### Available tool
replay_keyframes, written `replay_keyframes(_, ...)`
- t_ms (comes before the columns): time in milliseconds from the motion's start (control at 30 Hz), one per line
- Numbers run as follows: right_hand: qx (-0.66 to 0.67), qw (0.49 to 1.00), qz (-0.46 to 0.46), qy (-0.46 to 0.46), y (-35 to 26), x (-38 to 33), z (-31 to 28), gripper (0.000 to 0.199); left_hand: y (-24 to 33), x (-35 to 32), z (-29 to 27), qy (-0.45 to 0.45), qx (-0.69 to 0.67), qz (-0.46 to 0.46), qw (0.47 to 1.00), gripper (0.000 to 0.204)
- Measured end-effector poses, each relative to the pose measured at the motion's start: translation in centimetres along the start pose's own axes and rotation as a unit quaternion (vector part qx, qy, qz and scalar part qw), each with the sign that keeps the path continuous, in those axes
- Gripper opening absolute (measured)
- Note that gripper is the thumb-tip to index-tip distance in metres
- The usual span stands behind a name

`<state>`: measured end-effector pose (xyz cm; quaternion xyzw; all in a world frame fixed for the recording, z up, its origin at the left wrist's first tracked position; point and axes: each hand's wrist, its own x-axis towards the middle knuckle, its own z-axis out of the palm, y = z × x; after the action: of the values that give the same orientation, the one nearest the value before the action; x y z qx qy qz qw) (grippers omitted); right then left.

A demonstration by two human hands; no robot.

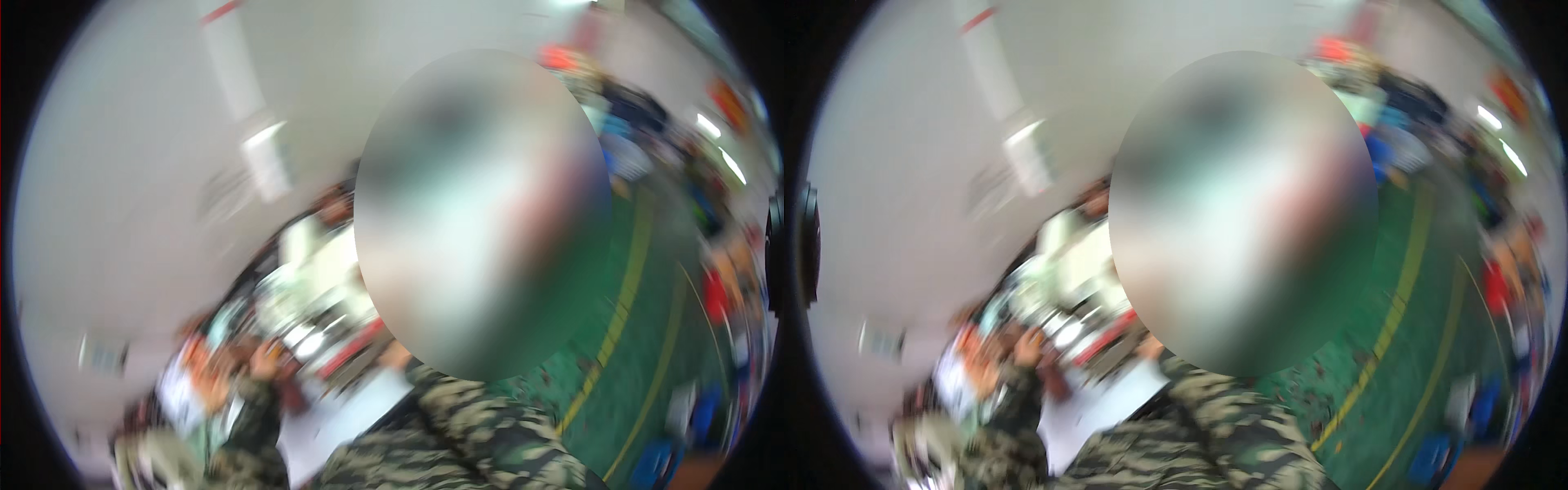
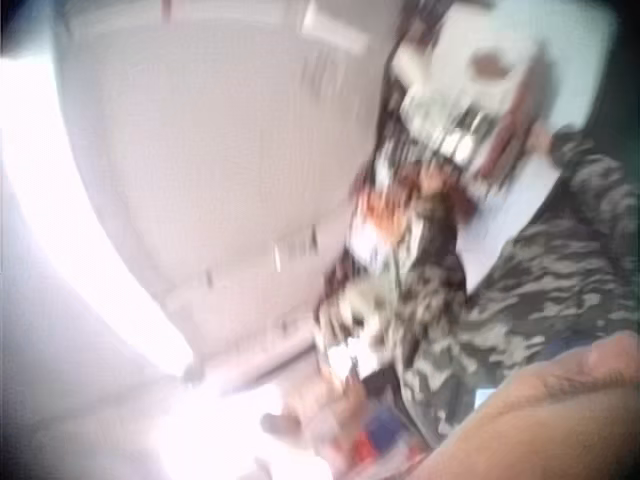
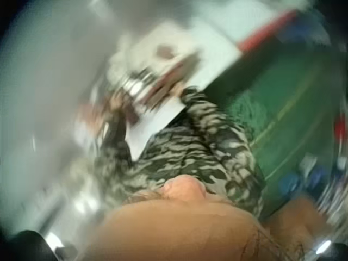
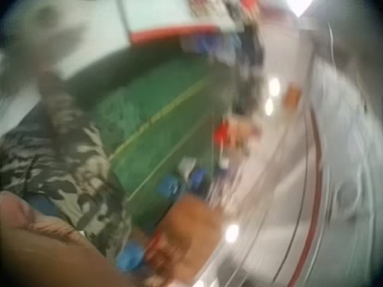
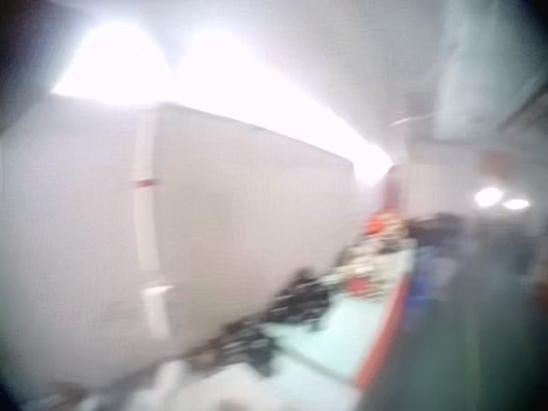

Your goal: The person retrieves bundles of leather pieces from a bag and carries them to a workbench. They remove rubber bands from the bundles and feed the pieces individually through a machine by hand.

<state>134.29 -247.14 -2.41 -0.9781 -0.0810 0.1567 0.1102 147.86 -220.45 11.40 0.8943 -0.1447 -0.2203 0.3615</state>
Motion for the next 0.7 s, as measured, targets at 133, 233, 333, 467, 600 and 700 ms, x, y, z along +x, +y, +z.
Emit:
replay_keyframes(133,0.387,0.887,0.141,0.209,-0.8,-2.5,-4.2,0.024,-2.6,-4.5,-2.3,0.147,-0.273,-0.125,0.942,0.028)
replay_keyframes(233,0.389,0.896,0.182,0.114,-2.0,-1.0,-4.0,0.022,-8.3,-10.2,-1.8,0.120,0.019,-0.085,0.989,0.036)
replay_keyframes(333,0.447,0.864,0.226,0.043,-3.4,-1.3,-5.5,0.024,-9.1,-12.9,0.0,0.100,0.177,-0.012,0.979,0.050)
replay_keyframes(467,0.291,0.934,0.159,0.131,-2.5,-3.0,-5.8,0.024,-6.4,-10.5,1.3,0.058,0.321,0.058,0.943,0.068)
replay_keyframes(600,0.173,0.947,0.109,0.247,-6.1,-5.5,-15.9,0.020,-7.3,-8.7,0.3,0.027,0.340,0.061,0.938,0.073)
replay_keyframes(700,0.110,0.922,0.031,0.369,-5.6,-3.1,-19.4,0.017,-6.8,-7.5,0.3,-0.012,0.346,0.039,0.937,0.073)
